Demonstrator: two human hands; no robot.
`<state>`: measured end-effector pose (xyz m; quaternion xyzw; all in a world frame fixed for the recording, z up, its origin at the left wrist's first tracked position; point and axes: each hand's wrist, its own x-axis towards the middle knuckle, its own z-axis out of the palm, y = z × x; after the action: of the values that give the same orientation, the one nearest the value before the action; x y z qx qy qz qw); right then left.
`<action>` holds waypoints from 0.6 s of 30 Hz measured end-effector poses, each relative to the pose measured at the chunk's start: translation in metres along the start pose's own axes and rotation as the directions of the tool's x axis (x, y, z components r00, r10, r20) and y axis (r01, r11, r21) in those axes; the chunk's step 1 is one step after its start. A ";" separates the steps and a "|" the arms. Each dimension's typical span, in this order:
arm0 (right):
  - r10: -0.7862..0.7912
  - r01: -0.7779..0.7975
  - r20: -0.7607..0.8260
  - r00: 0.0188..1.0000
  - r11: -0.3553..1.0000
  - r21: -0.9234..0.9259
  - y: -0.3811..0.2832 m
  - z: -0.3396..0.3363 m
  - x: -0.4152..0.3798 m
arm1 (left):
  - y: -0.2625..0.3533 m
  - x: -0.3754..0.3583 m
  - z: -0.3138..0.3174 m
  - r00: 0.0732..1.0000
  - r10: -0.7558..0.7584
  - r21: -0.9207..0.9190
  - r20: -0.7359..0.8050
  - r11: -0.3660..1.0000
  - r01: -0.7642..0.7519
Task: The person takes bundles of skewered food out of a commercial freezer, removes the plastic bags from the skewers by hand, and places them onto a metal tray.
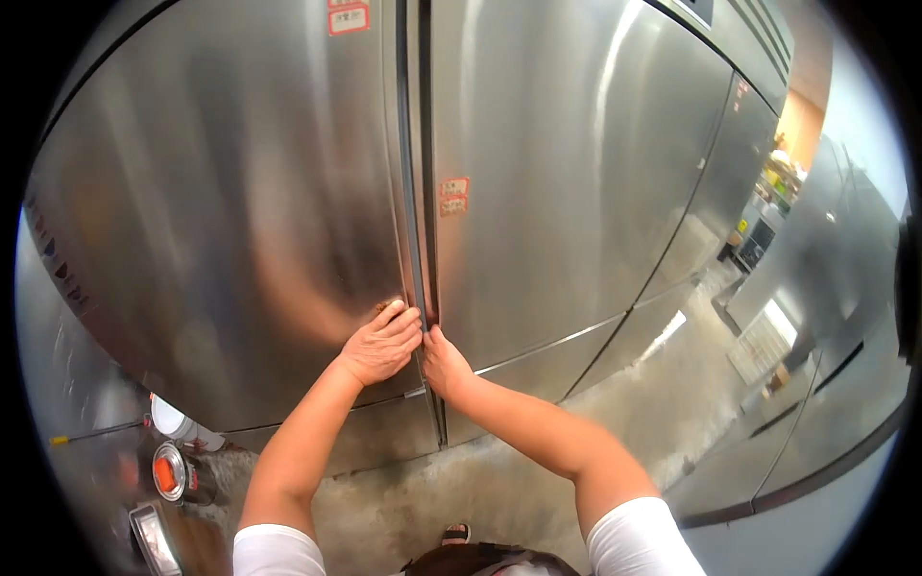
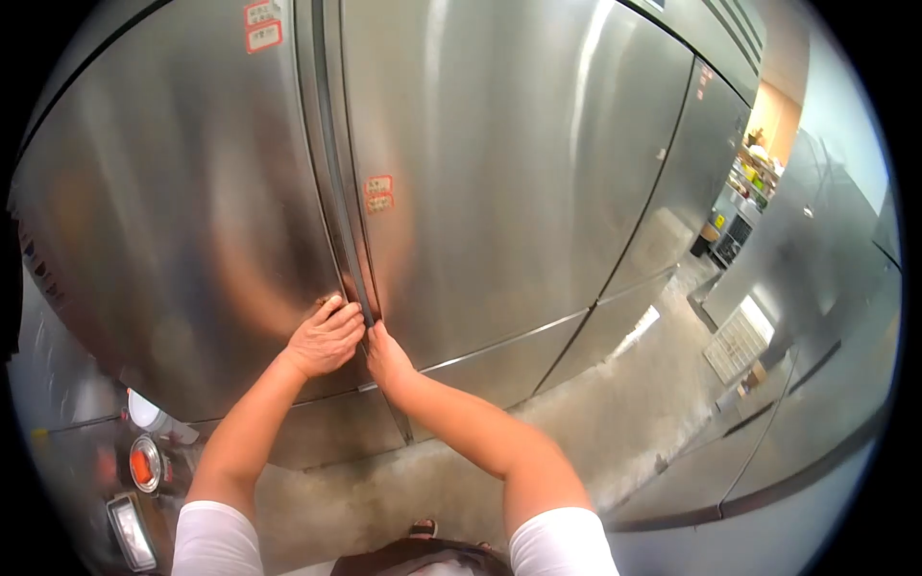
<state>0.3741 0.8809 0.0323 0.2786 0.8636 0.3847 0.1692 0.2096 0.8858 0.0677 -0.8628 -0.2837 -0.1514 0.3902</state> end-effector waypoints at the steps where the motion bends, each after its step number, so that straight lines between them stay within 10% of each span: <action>1: -0.019 0.018 0.023 1.000 1.000 0.020 0.002 -0.001 0.000 | 0.000 0.000 0.001 1.000 0.009 -0.011 0.003 1.000 -0.009; 14: -0.154 0.177 -0.204 0.967 0.979 0.099 0.024 0.028 -0.004 | -0.003 -0.002 0.005 0.993 0.042 -0.005 -0.109 0.999 -0.043; 16: -0.171 0.175 -0.127 0.977 0.984 0.019 0.044 0.009 -0.010 | 0.012 0.002 0.009 0.987 -0.058 -0.177 -0.147 0.984 0.031; 18: -0.130 0.081 -0.392 0.911 0.987 -0.139 0.066 0.009 -0.007 | 0.036 0.032 -0.014 0.834 -0.512 -0.429 -0.206 0.813 0.393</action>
<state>0.4078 0.9181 0.0773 0.1364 0.8690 0.4750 0.0263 0.2563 0.8680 0.0705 -0.7911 -0.3843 -0.4257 0.2127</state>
